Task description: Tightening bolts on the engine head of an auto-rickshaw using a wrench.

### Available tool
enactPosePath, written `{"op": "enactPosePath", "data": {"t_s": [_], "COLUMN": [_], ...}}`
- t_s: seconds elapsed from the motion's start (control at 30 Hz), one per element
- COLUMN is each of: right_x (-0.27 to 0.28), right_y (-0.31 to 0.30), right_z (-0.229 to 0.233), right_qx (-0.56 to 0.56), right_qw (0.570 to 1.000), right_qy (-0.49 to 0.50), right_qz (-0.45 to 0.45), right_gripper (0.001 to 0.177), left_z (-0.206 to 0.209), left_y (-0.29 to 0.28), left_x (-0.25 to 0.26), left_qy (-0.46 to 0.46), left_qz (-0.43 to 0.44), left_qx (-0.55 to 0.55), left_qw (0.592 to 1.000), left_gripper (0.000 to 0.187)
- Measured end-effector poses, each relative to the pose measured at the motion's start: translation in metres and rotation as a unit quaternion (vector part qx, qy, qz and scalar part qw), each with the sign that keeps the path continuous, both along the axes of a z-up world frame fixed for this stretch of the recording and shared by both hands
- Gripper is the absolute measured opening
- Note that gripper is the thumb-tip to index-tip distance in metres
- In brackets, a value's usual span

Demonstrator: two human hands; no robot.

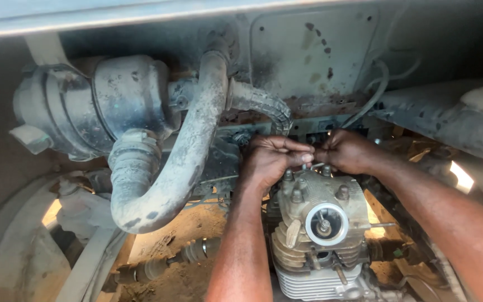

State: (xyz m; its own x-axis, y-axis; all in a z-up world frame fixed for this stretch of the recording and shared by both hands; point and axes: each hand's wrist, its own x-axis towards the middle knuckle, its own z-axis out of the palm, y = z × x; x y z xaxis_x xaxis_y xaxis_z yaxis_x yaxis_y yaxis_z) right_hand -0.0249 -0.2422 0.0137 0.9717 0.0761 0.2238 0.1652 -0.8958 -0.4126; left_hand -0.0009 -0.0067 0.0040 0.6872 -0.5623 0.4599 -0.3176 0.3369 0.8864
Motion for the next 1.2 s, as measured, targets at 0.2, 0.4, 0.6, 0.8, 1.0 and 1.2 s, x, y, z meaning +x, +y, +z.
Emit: {"op": "enactPosePath", "data": {"t_s": [0.2, 0.4, 0.6, 0.8, 1.0, 1.2], "right_x": [-0.016, -0.011, 0.003, 0.076, 0.064, 0.062], "right_y": [0.013, 0.007, 0.014, -0.017, -0.013, 0.012], "right_z": [0.021, 0.011, 0.003, -0.042, -0.036, -0.016], "right_qx": [-0.075, -0.032, 0.075, 0.239, 0.112, 0.197], "right_qw": [0.990, 0.989, 0.995, 0.961, 0.991, 0.967], "right_qy": [0.061, 0.045, 0.052, 0.050, 0.006, 0.075], "right_qz": [-0.098, -0.138, -0.048, 0.132, 0.072, 0.141], "right_gripper": [0.057, 0.056, 0.030, 0.012, 0.015, 0.013], "left_z": [0.006, 0.004, 0.004, -0.001, -0.001, -0.007], "left_y": [0.005, 0.008, 0.007, 0.005, 0.007, 0.004], "left_x": [-0.005, 0.003, 0.000, 0.005, 0.007, 0.013], "left_qy": [-0.025, -0.019, -0.008, -0.024, -0.041, -0.054], "left_qz": [0.035, 0.017, -0.009, -0.006, -0.028, -0.041], "left_qx": [0.035, 0.042, 0.018, 0.025, 0.004, 0.009], "left_qw": [0.998, 0.999, 1.000, 0.999, 0.999, 0.998], "left_gripper": [0.021, 0.026, 0.025, 0.022, 0.021, 0.021]}}
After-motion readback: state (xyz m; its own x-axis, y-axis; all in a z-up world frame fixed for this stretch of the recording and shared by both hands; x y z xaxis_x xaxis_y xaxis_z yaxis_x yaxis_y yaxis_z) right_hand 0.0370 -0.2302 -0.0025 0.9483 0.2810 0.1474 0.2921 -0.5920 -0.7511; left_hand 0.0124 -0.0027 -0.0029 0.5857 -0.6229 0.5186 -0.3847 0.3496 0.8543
